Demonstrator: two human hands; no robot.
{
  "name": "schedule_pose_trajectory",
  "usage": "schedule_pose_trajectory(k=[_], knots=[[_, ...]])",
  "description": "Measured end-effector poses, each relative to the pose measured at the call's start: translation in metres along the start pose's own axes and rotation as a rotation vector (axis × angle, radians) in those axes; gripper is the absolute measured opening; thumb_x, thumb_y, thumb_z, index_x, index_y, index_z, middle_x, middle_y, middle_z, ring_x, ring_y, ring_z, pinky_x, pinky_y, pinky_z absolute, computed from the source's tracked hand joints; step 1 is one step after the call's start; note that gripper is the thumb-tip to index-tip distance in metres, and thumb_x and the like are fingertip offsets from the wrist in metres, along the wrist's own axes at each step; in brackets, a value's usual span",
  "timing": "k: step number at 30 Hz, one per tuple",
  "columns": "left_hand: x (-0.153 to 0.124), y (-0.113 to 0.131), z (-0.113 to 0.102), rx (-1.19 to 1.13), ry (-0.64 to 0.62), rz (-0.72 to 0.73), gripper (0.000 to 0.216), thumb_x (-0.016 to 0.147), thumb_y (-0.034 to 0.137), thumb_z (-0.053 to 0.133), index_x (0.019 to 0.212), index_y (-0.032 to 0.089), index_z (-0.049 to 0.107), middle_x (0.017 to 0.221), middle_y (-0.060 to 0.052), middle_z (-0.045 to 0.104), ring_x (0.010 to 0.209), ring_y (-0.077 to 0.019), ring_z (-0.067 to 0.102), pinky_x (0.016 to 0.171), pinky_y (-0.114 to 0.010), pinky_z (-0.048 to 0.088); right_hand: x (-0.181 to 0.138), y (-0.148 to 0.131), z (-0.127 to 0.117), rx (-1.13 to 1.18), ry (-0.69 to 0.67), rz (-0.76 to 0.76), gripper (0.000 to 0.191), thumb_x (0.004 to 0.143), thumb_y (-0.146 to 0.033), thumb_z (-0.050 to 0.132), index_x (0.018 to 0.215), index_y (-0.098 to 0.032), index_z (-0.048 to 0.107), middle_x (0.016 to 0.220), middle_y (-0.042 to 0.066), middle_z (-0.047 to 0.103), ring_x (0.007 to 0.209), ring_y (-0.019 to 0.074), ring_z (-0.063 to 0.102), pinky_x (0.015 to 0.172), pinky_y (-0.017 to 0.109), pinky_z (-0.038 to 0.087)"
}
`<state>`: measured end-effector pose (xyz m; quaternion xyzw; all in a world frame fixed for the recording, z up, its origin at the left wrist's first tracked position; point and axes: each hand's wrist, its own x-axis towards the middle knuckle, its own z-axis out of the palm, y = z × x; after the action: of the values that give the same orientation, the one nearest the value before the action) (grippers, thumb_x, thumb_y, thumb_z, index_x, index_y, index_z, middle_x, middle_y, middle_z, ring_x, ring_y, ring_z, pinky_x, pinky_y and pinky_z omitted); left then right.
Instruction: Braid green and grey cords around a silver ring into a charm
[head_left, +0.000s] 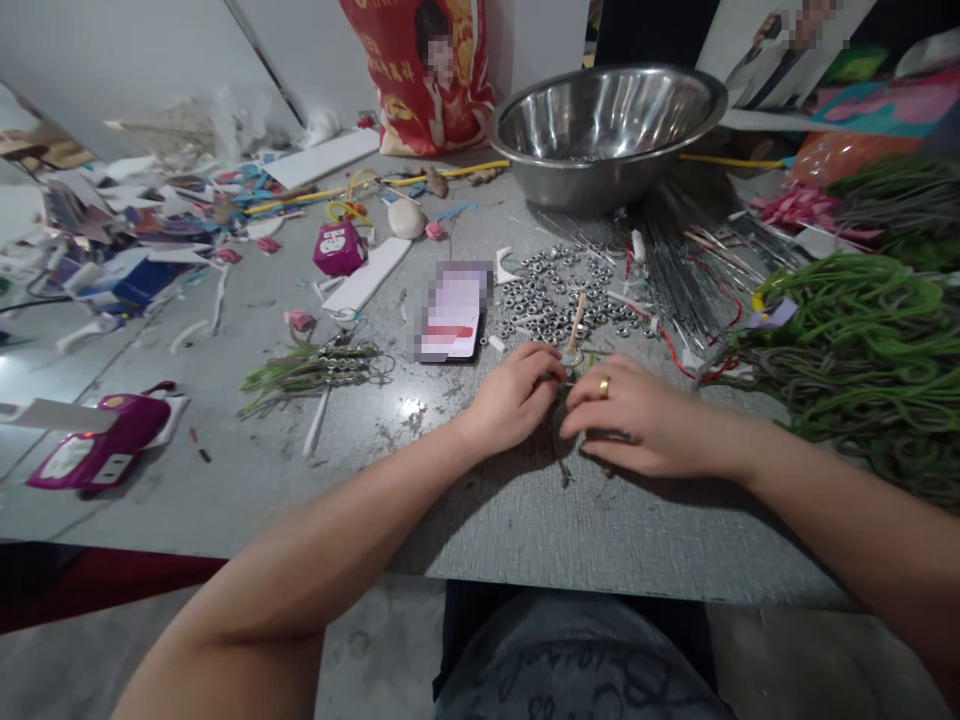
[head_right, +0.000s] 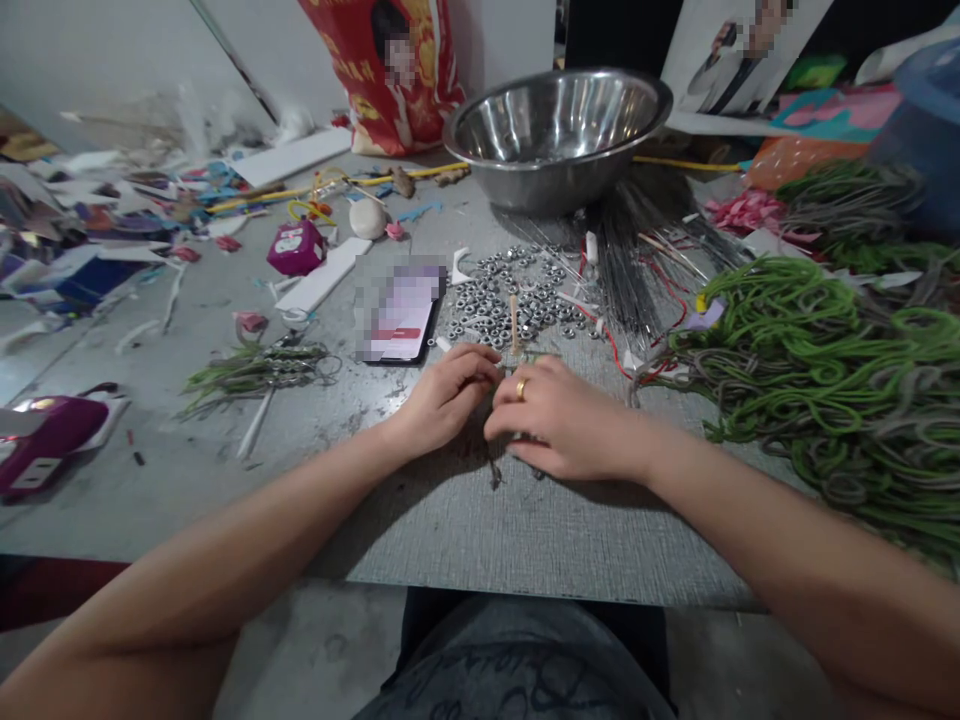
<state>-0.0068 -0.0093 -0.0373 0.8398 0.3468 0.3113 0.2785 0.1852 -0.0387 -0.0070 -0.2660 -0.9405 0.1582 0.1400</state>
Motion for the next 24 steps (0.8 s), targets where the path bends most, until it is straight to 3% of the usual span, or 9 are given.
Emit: schedule_pose_trajectory(k=[5, 9, 12, 15, 20, 24], knots=[[-0.001, -0.001, 0.003, 0.025, 0.024, 0.016, 0.016, 0.083, 0.010, 0.043, 0.082, 0.016, 0.058, 0.097, -0.006, 0.058, 0.095, -0.0137, 0.057, 0.087, -0.034, 0.049, 0.007, -0.018, 0.014, -0.093, -0.136, -0.140, 0.021, 0.083, -0.012, 0.051, 0.088, -0.024, 0.068, 0.080, 0.003, 0.061, 0.077, 0.0178, 0.048, 0.074, 0.035, 0.034], [-0.002, -0.002, 0.006, 0.066, 0.001, 0.017, 0.016, 0.082, 0.010, 0.045, 0.084, 0.016, 0.060, 0.098, -0.006, 0.059, 0.091, -0.0140, 0.058, 0.083, -0.033, 0.050, 0.008, -0.020, 0.020, -0.099, -0.167, -0.123, 0.018, 0.083, -0.011, 0.049, 0.075, -0.019, 0.064, 0.077, 0.003, 0.061, 0.074, 0.0168, 0.047, 0.074, 0.034, 0.035], [-0.002, -0.002, 0.005, 0.065, 0.024, 0.031, 0.015, 0.083, 0.011, 0.046, 0.086, 0.015, 0.060, 0.099, -0.007, 0.058, 0.093, -0.0141, 0.058, 0.084, -0.033, 0.050, 0.009, -0.018, 0.018, 0.010, -0.146, -0.106, 0.017, 0.085, -0.014, 0.048, 0.076, -0.018, 0.062, 0.074, 0.002, 0.061, 0.073, 0.0163, 0.049, 0.073, 0.034, 0.036], [-0.002, 0.001, 0.002, 0.052, 0.096, 0.057, 0.015, 0.087, 0.015, 0.044, 0.089, 0.016, 0.058, 0.099, -0.007, 0.059, 0.096, -0.0142, 0.057, 0.086, -0.033, 0.049, 0.009, -0.013, 0.014, 0.247, 0.021, -0.001, 0.016, 0.087, -0.018, 0.046, 0.078, -0.020, 0.058, 0.075, 0.001, 0.061, 0.076, 0.0153, 0.052, 0.074, 0.032, 0.038], [-0.003, 0.006, -0.002, 0.030, 0.200, 0.130, 0.018, 0.092, 0.026, 0.040, 0.090, 0.017, 0.056, 0.093, -0.006, 0.059, 0.095, -0.0143, 0.056, 0.084, -0.033, 0.049, 0.010, 0.001, 0.013, 0.587, 0.435, 0.403, 0.010, 0.083, -0.029, 0.051, 0.077, -0.021, 0.054, 0.074, 0.000, 0.059, 0.070, 0.0136, 0.052, 0.066, 0.029, 0.041], [-0.004, 0.005, 0.001, 0.054, 0.207, 0.162, 0.013, 0.088, 0.031, 0.052, 0.090, 0.018, 0.055, 0.092, -0.006, 0.059, 0.089, -0.0135, 0.057, 0.074, -0.028, 0.051, 0.013, 0.007, 0.018, 0.777, 0.510, 0.535, 0.017, 0.076, -0.037, 0.058, 0.076, -0.020, 0.054, 0.070, -0.001, 0.056, 0.065, 0.0122, 0.049, 0.062, 0.028, 0.041]])
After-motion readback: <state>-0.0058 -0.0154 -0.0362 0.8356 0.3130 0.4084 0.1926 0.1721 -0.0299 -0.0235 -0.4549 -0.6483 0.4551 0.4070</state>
